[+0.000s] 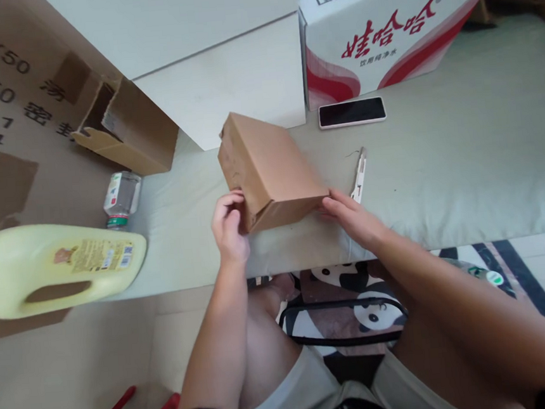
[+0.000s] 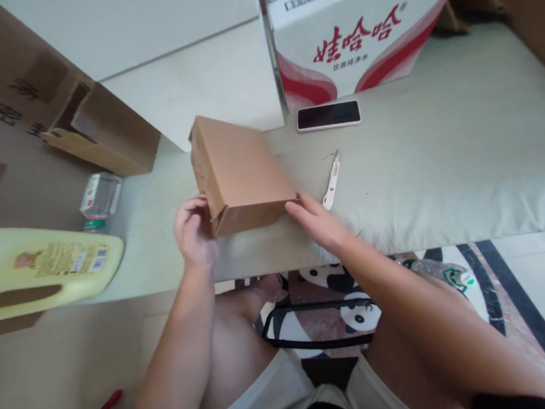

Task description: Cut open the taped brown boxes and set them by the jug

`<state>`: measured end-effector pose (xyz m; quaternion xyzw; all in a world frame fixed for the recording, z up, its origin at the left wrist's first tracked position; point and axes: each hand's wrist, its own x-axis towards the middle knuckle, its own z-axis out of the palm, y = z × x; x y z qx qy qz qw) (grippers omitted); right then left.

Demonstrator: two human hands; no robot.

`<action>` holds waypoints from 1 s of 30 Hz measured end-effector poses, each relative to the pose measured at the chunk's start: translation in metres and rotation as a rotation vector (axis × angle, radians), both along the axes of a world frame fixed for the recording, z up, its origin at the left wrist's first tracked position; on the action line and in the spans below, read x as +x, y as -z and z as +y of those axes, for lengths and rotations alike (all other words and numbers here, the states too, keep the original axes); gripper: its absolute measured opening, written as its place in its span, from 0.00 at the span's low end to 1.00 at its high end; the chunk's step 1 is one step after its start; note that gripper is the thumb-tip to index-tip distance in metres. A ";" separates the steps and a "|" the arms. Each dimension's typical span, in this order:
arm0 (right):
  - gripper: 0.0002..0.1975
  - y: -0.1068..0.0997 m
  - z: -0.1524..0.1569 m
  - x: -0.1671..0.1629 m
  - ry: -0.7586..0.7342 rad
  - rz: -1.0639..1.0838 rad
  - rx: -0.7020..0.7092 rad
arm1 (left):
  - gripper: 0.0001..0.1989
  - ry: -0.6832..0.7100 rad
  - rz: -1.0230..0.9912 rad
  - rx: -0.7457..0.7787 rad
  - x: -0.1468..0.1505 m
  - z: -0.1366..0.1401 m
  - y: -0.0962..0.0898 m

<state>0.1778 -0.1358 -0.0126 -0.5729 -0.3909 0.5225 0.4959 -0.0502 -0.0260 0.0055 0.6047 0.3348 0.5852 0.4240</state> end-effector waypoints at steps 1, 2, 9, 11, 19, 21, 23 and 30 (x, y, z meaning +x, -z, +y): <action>0.27 -0.003 0.001 -0.003 -0.042 0.011 0.010 | 0.19 -0.004 -0.052 -0.092 -0.002 0.002 0.000; 0.25 -0.007 0.002 -0.006 -0.080 0.005 0.024 | 0.21 -0.005 -0.097 -0.165 -0.004 0.003 0.000; 0.21 -0.019 0.007 -0.017 -0.083 -0.162 0.278 | 0.22 0.050 -0.328 -0.471 -0.011 0.006 -0.002; 0.20 -0.015 0.008 -0.018 -0.113 -0.208 0.358 | 0.21 0.059 -0.352 -0.508 -0.012 0.008 0.001; 0.28 -0.004 0.006 -0.009 -0.106 -0.233 0.325 | 0.32 0.093 -0.333 -0.613 0.006 0.018 0.010; 0.26 -0.005 0.005 -0.005 -0.080 -0.290 0.349 | 0.32 0.080 -0.327 -0.555 0.013 0.021 0.009; 0.23 -0.005 0.004 -0.001 -0.038 -0.338 0.371 | 0.34 0.100 -0.295 -0.523 0.019 0.023 0.007; 0.12 -0.010 0.010 0.013 -0.021 -0.588 0.363 | 0.25 0.149 -0.220 -0.619 0.018 0.030 0.003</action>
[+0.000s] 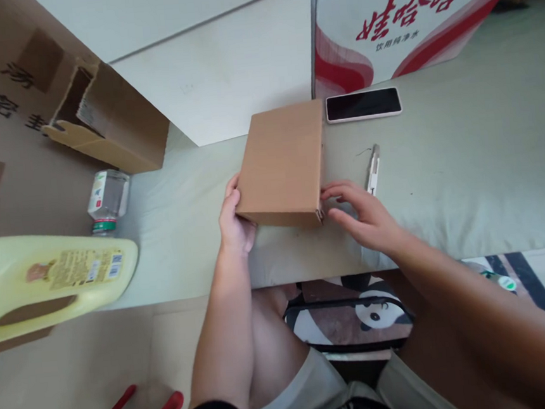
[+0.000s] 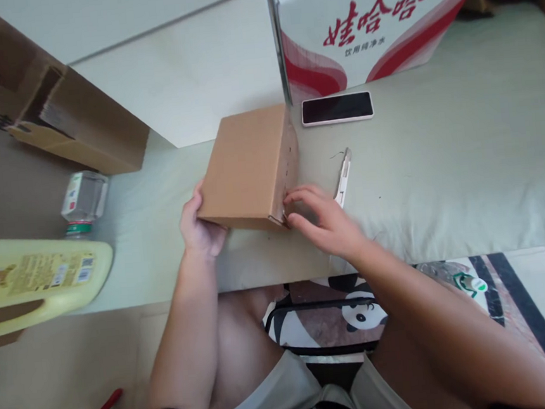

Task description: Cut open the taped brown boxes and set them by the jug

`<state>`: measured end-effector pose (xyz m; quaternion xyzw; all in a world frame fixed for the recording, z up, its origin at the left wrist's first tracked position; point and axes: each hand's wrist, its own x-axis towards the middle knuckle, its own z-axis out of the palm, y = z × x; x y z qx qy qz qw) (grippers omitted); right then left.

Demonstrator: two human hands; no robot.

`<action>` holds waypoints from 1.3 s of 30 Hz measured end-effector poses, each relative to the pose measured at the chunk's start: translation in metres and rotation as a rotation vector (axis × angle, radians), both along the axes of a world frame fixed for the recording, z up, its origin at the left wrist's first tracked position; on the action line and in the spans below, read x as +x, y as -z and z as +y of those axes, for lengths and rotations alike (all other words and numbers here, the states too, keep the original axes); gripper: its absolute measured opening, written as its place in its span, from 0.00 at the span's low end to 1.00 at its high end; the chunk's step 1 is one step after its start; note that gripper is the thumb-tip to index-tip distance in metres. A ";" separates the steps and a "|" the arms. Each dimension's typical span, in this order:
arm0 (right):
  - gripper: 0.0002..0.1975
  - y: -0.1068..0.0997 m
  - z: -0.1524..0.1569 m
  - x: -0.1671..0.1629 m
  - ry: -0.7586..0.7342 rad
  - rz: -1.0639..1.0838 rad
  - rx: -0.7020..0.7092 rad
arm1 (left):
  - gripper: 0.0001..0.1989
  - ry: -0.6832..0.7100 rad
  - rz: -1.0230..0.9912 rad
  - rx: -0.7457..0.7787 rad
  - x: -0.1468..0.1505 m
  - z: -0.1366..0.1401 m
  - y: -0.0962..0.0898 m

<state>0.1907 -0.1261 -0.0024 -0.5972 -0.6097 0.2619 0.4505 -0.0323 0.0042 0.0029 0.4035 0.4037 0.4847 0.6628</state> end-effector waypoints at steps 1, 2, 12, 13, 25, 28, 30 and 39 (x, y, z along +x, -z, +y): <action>0.12 -0.003 0.001 0.004 0.096 -0.079 -0.039 | 0.24 0.007 0.004 -0.002 -0.001 0.001 -0.001; 0.12 -0.005 0.002 0.008 0.214 -0.173 -0.103 | 0.24 0.014 0.011 -0.005 -0.002 0.001 -0.001; 0.28 -0.018 -0.004 0.048 0.359 -0.406 -0.613 | 0.27 0.070 0.103 0.149 0.004 0.000 0.007; 0.27 -0.020 -0.006 0.049 0.327 -0.282 -0.569 | 0.27 0.071 0.107 0.163 0.005 -0.001 0.008; 0.20 -0.016 -0.009 0.045 0.175 0.202 -0.389 | 0.21 -0.056 0.162 0.231 0.009 -0.005 0.003; 0.18 -0.014 -0.008 0.046 0.196 0.171 -0.345 | 0.20 -0.109 0.169 0.237 0.006 -0.001 0.001; 0.17 -0.013 -0.008 0.045 0.173 0.160 -0.346 | 0.19 -0.157 0.178 0.250 0.003 0.002 0.003; 0.26 -0.022 -0.012 0.038 -0.038 0.239 -0.424 | 0.17 -0.201 0.141 0.148 -0.009 0.014 0.013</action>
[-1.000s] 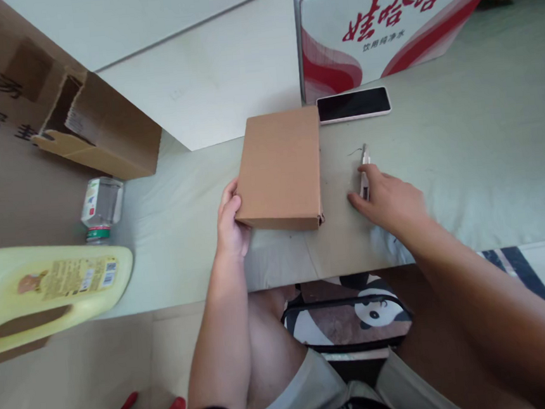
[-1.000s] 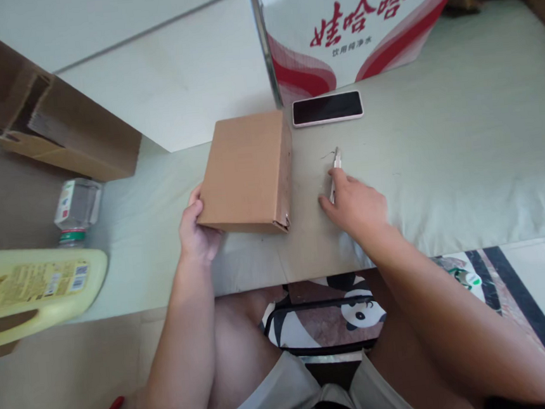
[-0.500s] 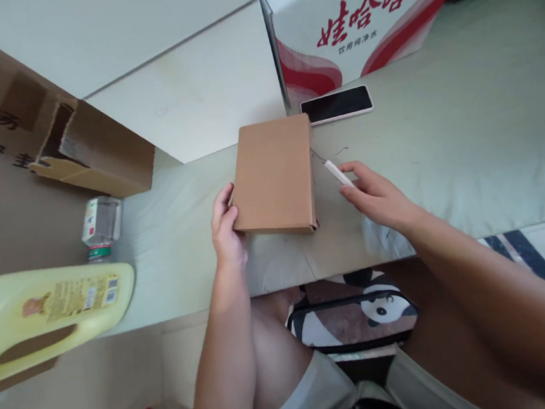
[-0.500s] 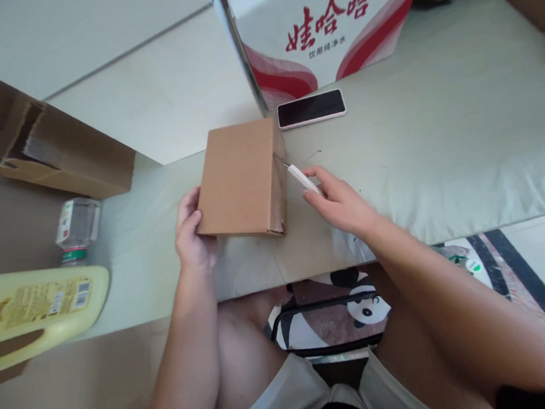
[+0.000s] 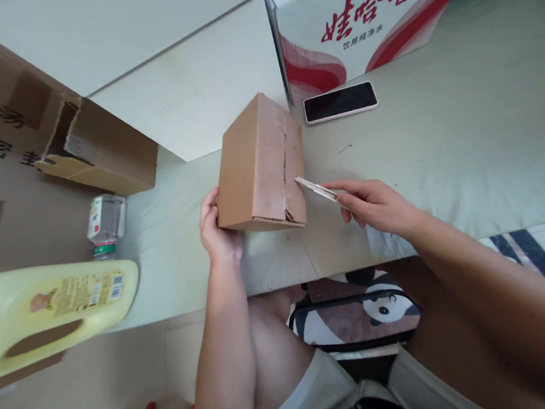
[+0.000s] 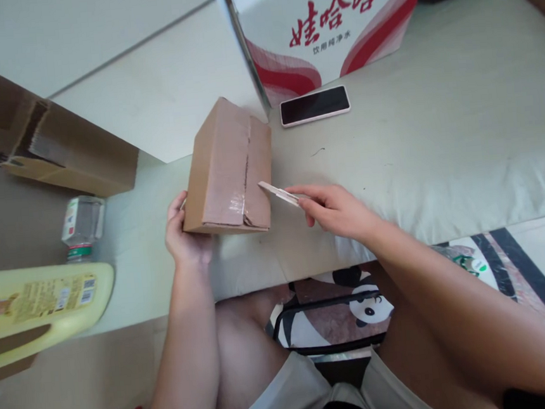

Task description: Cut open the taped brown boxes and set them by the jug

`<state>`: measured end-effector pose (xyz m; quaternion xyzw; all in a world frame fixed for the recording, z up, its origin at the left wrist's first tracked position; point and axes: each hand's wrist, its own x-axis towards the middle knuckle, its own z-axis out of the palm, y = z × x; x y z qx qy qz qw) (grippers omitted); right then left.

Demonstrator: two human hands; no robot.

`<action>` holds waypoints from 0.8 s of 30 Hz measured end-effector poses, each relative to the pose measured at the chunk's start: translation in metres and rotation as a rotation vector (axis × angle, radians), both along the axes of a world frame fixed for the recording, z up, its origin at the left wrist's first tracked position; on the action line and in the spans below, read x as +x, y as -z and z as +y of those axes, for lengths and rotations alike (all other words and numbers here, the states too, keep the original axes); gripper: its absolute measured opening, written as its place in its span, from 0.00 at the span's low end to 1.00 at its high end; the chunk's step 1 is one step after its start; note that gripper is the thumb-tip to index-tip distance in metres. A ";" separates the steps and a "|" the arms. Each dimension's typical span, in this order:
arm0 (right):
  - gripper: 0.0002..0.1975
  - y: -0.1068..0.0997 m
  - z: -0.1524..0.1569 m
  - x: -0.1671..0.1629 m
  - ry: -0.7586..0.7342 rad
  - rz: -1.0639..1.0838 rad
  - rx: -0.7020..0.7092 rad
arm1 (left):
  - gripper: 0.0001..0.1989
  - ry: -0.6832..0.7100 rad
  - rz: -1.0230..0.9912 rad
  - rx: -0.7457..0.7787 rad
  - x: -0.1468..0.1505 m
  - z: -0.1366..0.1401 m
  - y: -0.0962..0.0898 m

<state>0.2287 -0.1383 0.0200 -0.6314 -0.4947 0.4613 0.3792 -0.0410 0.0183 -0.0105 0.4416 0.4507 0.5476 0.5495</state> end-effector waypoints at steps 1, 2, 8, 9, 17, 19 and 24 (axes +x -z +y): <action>0.26 -0.002 -0.001 -0.001 0.002 0.000 0.012 | 0.17 -0.010 -0.005 -0.005 0.000 0.000 0.000; 0.27 -0.004 -0.002 -0.002 -0.001 -0.003 0.023 | 0.17 -0.021 -0.012 -0.007 0.001 -0.001 0.000; 0.25 -0.011 -0.006 -0.005 -0.011 -0.088 0.024 | 0.17 -0.003 -0.012 0.014 0.007 -0.006 -0.005; 0.25 -0.012 -0.006 -0.005 -0.009 -0.095 0.020 | 0.17 -0.008 -0.013 0.019 0.007 -0.006 -0.005; 0.25 -0.020 -0.012 -0.006 -0.024 -0.162 0.003 | 0.22 0.051 0.042 0.122 0.014 -0.012 -0.007; 0.24 -0.021 -0.013 -0.006 -0.045 -0.193 -0.009 | 0.22 0.060 0.073 0.164 0.016 -0.014 -0.006; 0.23 -0.021 -0.018 -0.004 -0.100 -0.259 -0.078 | 0.22 0.070 0.123 0.195 0.024 -0.020 -0.005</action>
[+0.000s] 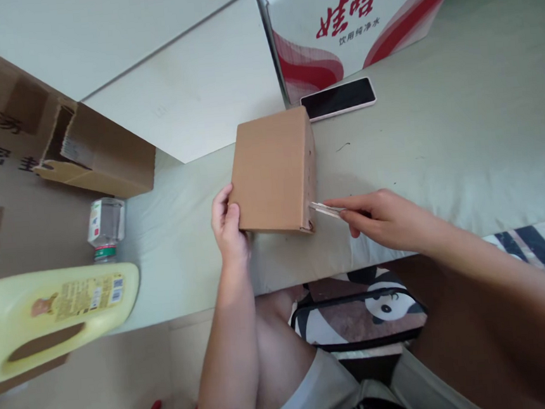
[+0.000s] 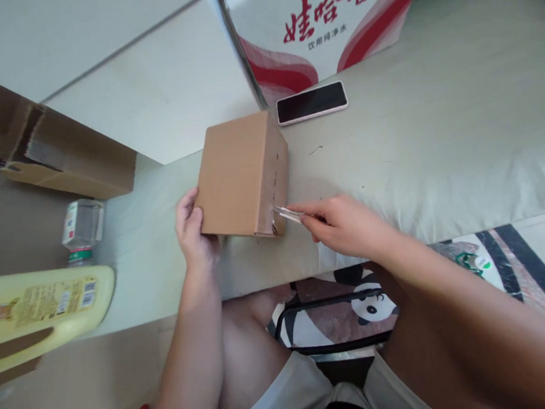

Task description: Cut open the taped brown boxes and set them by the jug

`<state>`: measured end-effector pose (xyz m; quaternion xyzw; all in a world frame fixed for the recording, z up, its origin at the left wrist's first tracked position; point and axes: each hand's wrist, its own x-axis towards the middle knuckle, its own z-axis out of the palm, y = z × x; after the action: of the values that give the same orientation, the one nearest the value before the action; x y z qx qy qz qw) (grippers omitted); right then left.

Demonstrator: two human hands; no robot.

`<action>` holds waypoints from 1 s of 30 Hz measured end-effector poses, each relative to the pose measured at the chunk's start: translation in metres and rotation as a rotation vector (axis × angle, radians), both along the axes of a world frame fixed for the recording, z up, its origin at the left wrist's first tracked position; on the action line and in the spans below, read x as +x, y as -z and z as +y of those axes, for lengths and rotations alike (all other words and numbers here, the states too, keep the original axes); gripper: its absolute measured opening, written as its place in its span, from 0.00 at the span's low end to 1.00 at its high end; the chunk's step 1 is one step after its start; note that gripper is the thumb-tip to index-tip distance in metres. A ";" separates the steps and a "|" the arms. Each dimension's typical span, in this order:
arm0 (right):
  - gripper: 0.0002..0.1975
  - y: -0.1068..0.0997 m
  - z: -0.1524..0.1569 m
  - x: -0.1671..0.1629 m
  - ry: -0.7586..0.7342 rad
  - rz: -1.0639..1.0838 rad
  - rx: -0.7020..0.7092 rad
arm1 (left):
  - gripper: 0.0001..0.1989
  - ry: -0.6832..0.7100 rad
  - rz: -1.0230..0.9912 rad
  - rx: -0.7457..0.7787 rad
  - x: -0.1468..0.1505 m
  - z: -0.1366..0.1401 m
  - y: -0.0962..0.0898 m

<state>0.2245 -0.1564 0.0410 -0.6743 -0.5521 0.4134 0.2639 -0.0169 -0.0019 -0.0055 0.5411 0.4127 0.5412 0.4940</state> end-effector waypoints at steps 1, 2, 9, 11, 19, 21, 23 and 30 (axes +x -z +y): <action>0.23 0.000 -0.001 0.001 -0.011 -0.003 -0.008 | 0.22 0.005 0.006 0.004 0.001 -0.001 0.000; 0.23 0.001 -0.003 0.001 -0.024 -0.002 -0.015 | 0.22 0.012 0.010 0.007 0.003 -0.002 0.001; 0.24 -0.004 -0.008 0.007 -0.132 0.042 -0.103 | 0.21 0.022 0.012 -0.019 0.005 -0.004 0.003; 0.25 -0.006 -0.008 0.012 -0.154 0.068 -0.170 | 0.21 0.027 0.013 -0.027 0.005 -0.004 0.003; 0.30 -0.013 -0.005 0.029 -0.251 0.131 -0.330 | 0.22 0.033 0.059 -0.011 0.002 -0.002 0.004; 0.31 -0.015 -0.003 0.025 -0.286 0.157 -0.358 | 0.22 0.036 0.065 -0.008 0.001 -0.001 0.005; 0.30 -0.015 -0.001 0.018 -0.318 0.178 -0.371 | 0.21 0.036 0.056 -0.005 0.001 -0.001 0.005; 0.11 -0.003 0.005 -0.007 -0.470 0.200 -0.292 | 0.20 0.022 0.039 -0.028 0.002 -0.002 0.005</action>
<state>0.2171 -0.1514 0.0440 -0.5145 -0.5991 0.6028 0.1142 -0.0149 -0.0037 -0.0104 0.5492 0.4239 0.5193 0.4990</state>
